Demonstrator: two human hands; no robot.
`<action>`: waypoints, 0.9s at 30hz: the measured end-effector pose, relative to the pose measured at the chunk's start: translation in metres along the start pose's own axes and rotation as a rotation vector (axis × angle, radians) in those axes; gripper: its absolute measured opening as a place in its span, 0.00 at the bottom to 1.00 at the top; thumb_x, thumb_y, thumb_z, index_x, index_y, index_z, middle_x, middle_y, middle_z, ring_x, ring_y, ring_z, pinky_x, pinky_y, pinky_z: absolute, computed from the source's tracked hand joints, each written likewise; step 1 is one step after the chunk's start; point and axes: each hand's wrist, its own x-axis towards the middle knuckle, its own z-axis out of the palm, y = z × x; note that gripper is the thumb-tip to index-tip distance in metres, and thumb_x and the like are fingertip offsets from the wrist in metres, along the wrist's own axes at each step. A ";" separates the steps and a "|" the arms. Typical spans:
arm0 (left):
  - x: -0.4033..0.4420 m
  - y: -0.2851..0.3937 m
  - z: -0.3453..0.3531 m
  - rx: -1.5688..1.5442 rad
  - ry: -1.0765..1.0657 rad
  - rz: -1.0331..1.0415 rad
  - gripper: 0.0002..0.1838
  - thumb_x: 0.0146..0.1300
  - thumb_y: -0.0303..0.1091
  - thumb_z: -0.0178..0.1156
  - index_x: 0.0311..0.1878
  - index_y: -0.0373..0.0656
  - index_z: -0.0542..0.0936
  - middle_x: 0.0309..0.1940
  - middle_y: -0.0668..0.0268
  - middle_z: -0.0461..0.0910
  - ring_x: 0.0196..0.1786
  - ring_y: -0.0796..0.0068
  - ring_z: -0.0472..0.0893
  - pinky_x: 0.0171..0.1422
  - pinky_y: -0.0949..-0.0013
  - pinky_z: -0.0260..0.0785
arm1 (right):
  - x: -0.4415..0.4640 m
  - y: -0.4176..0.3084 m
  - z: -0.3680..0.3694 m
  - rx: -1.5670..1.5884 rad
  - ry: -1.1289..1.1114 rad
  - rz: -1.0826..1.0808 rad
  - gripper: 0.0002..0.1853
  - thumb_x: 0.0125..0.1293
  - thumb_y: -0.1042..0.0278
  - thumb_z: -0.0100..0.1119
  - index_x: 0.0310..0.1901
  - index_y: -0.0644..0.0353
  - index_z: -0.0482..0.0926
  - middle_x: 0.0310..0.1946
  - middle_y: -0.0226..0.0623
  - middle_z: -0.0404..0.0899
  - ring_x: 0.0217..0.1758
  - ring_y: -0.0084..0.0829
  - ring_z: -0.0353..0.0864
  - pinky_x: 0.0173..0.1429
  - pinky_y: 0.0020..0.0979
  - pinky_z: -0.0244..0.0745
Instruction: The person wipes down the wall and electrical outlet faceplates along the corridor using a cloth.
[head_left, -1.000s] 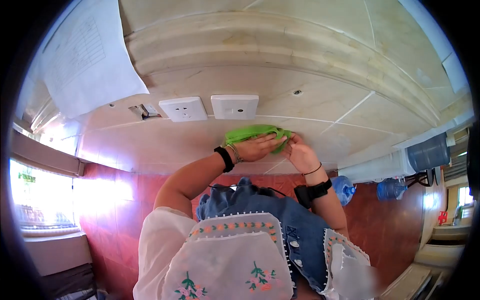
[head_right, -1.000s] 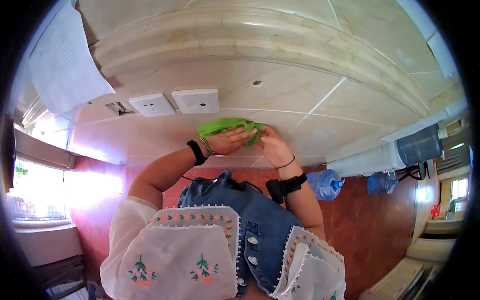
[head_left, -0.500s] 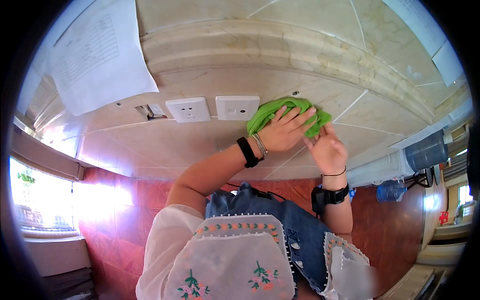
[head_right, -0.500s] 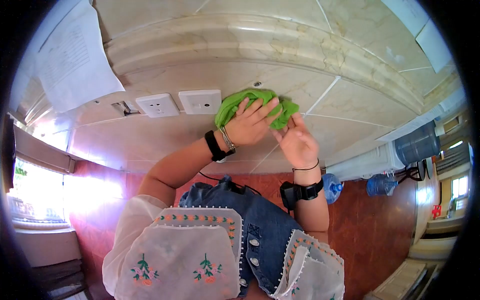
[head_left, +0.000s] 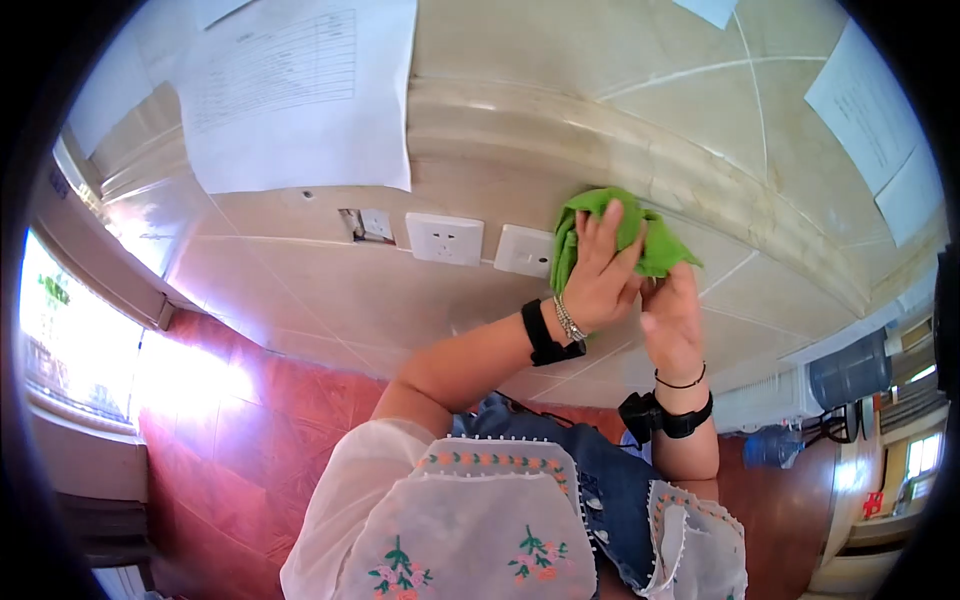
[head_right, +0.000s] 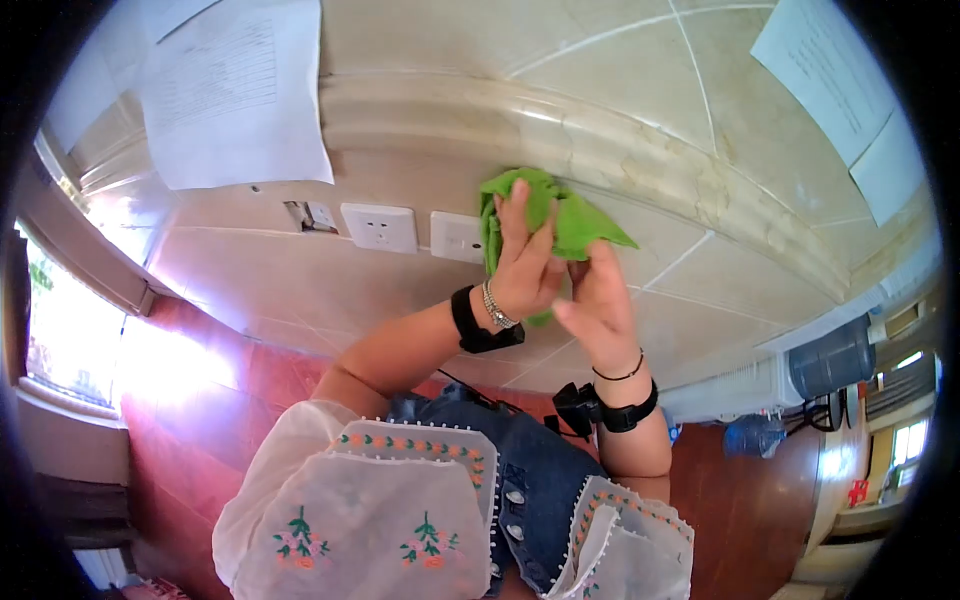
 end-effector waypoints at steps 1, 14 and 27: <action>0.002 -0.003 -0.006 -0.008 0.054 -0.052 0.31 0.56 0.28 0.53 0.65 0.38 0.63 0.70 0.42 0.44 0.72 0.43 0.46 0.72 0.41 0.30 | 0.007 0.000 0.006 -0.128 -0.083 0.013 0.37 0.55 0.71 0.60 0.65 0.65 0.56 0.66 0.43 0.57 0.70 0.40 0.53 0.71 0.38 0.45; 0.025 -0.027 -0.065 0.382 0.197 -0.039 0.24 0.63 0.32 0.52 0.62 0.34 0.65 0.68 0.41 0.49 0.71 0.42 0.51 0.69 0.45 0.48 | 0.056 0.035 0.059 -0.604 -0.190 -0.328 0.31 0.55 0.66 0.58 0.61 0.62 0.61 0.55 0.48 0.64 0.59 0.46 0.64 0.64 0.38 0.58; -0.016 0.014 0.039 0.450 -0.218 -0.136 0.33 0.55 0.41 0.57 0.64 0.40 0.65 0.71 0.45 0.42 0.64 0.37 0.54 0.64 0.30 0.36 | -0.012 0.035 -0.043 -0.214 0.246 0.089 0.29 0.59 0.75 0.57 0.62 0.65 0.59 0.56 0.41 0.65 0.59 0.32 0.66 0.58 0.31 0.65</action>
